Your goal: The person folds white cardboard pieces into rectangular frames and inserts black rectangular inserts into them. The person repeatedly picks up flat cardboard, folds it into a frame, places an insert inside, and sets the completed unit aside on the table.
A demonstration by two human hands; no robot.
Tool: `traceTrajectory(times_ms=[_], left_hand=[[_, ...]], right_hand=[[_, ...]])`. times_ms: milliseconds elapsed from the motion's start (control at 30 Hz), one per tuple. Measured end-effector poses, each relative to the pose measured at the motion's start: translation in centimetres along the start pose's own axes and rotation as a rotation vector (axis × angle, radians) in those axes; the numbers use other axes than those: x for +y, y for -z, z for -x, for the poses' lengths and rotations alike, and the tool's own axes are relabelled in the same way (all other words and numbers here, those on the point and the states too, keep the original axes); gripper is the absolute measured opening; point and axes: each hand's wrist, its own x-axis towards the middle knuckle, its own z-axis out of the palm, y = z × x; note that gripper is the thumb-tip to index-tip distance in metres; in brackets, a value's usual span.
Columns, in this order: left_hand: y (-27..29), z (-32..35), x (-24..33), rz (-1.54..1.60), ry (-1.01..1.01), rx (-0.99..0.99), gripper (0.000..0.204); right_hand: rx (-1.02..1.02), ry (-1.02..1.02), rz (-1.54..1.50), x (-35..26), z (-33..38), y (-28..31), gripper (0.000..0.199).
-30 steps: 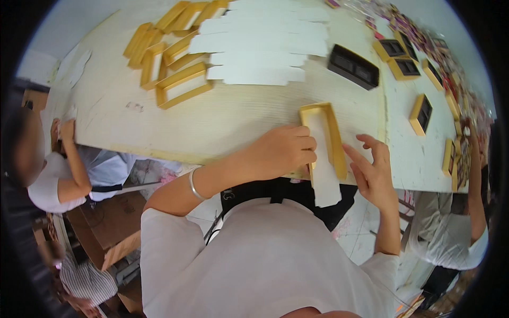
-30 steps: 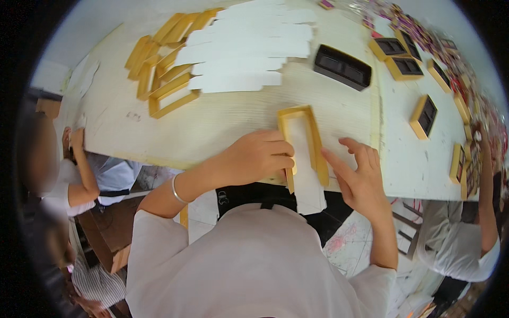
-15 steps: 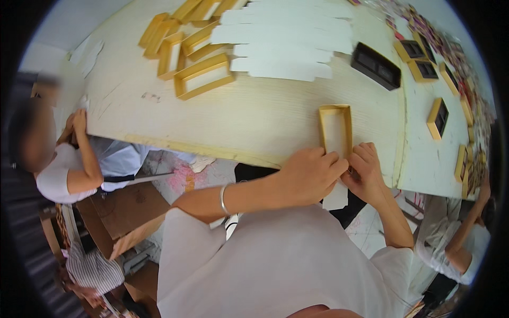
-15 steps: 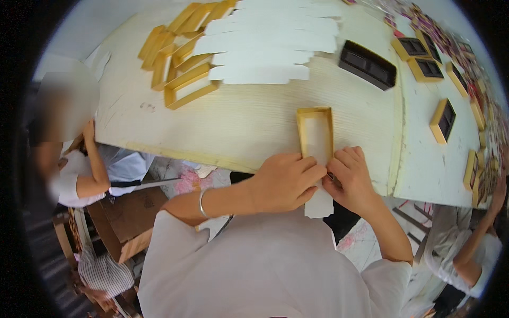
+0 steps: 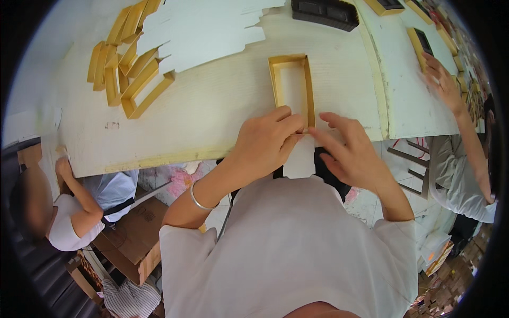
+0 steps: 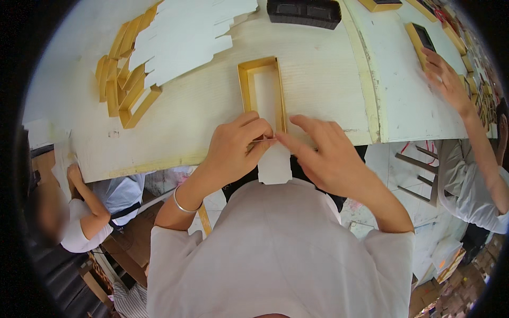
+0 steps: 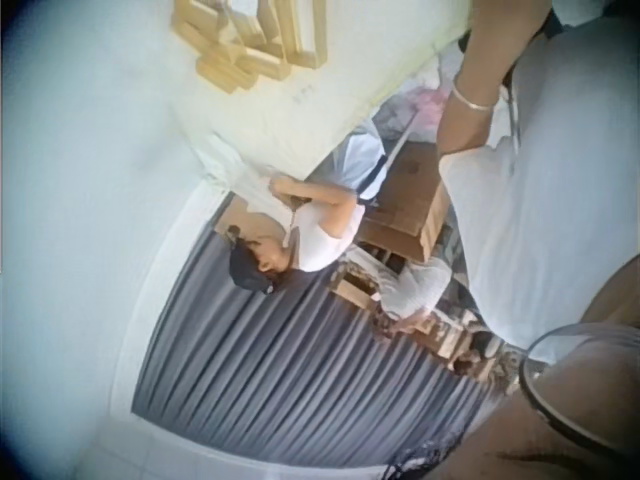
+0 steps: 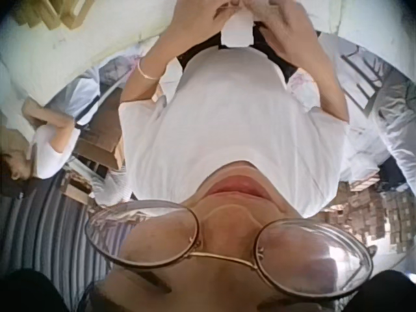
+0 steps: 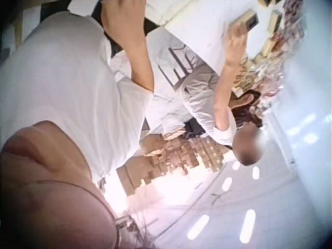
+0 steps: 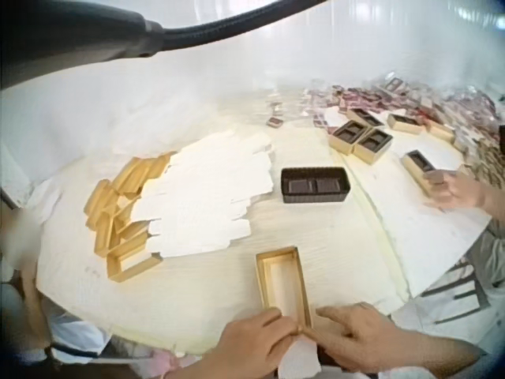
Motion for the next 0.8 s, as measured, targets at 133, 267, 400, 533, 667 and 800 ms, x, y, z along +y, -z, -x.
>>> traceTrajectory(times_ms=[133,267,400,533,667,800], left_hand=[[0.3,-0.7,-0.5,0.110,-0.021,-0.063,0.012],[2.0,-1.1,-1.3,0.706,0.193,-0.337,0.043],[1.3,-0.5,-1.0,0.587,0.199,-0.249,0.036],[-0.2,-0.5,-0.4,0.453,0.117,0.069,0.033],[-1.7,0.5,-0.2,0.018,-0.098,0.238,0.019],[-1.2,1.1,0.5,-0.206,-0.070,0.148,0.013]], right_hand=[[0.179,0.222,0.169,1.7,0.6,-2.5,0.053],[0.271,0.081,-0.240,1.9,-0.4,-2.7,0.037],[0.369,-0.144,-0.449,0.8,-1.2,-2.9,0.029],[0.377,-0.052,-0.053,0.0,-1.5,-3.6,0.032],[0.283,0.120,0.353,0.6,-1.7,-2.3,0.027],[-0.093,-0.058,0.260,-0.5,-2.7,-1.2,0.019]])
